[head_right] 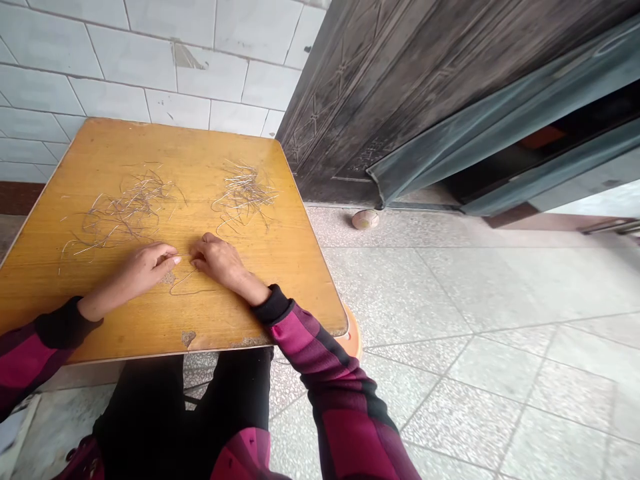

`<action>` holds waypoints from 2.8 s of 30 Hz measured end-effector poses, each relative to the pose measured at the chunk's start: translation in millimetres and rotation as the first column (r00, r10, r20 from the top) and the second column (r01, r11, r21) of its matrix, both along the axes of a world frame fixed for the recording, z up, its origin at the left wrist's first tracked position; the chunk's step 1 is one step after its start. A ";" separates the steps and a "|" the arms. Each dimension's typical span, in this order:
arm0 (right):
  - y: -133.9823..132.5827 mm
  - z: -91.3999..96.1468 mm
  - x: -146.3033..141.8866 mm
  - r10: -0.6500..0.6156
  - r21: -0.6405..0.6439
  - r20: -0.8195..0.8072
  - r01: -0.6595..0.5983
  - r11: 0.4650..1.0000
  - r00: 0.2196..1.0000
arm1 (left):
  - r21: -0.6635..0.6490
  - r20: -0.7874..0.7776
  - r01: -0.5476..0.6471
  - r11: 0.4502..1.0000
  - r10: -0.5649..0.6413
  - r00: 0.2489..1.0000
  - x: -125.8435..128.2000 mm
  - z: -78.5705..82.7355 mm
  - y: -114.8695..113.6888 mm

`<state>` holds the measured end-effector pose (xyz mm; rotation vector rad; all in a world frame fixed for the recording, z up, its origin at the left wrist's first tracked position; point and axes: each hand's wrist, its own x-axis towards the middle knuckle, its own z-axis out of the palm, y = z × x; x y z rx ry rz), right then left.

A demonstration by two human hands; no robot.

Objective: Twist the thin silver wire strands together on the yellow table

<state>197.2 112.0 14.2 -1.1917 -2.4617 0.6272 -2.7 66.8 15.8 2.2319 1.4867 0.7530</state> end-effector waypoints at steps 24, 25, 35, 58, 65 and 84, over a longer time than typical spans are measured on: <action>-5.8 -9.3 16.5 -0.402 -0.759 -0.594 -0.321 0.566 0.697 | -0.496 0.573 0.163 0.853 0.181 0.799 -4.7 1.0 2.9; -5.9 -9.1 16.5 -0.399 -0.759 -0.596 -0.328 0.562 0.697 | -0.504 0.575 0.163 0.848 0.188 0.797 -5.3 -0.7 3.6; -5.7 -7.8 17.1 -0.384 -0.757 -0.602 -0.347 0.554 0.701 | -0.561 0.559 0.166 0.811 0.224 0.798 -4.9 1.1 4.2; 2.5 2.0 32.5 -0.255 -0.240 -0.293 0.187 0.953 0.922 | 0.206 -0.095 0.141 0.968 -0.123 0.988 1.7 -2.4 -26.2; -3.9 8.8 46.5 -0.149 -0.280 -0.380 0.040 0.959 0.913 | 0.143 -0.065 0.192 0.971 -0.184 0.981 -4.7 1.1 -26.4; -46.5 5.7 64.4 0.115 -0.117 -0.107 -0.128 0.985 0.988 | 0.258 0.055 -0.227 0.939 0.221 0.974 -43.8 12.7 -2.6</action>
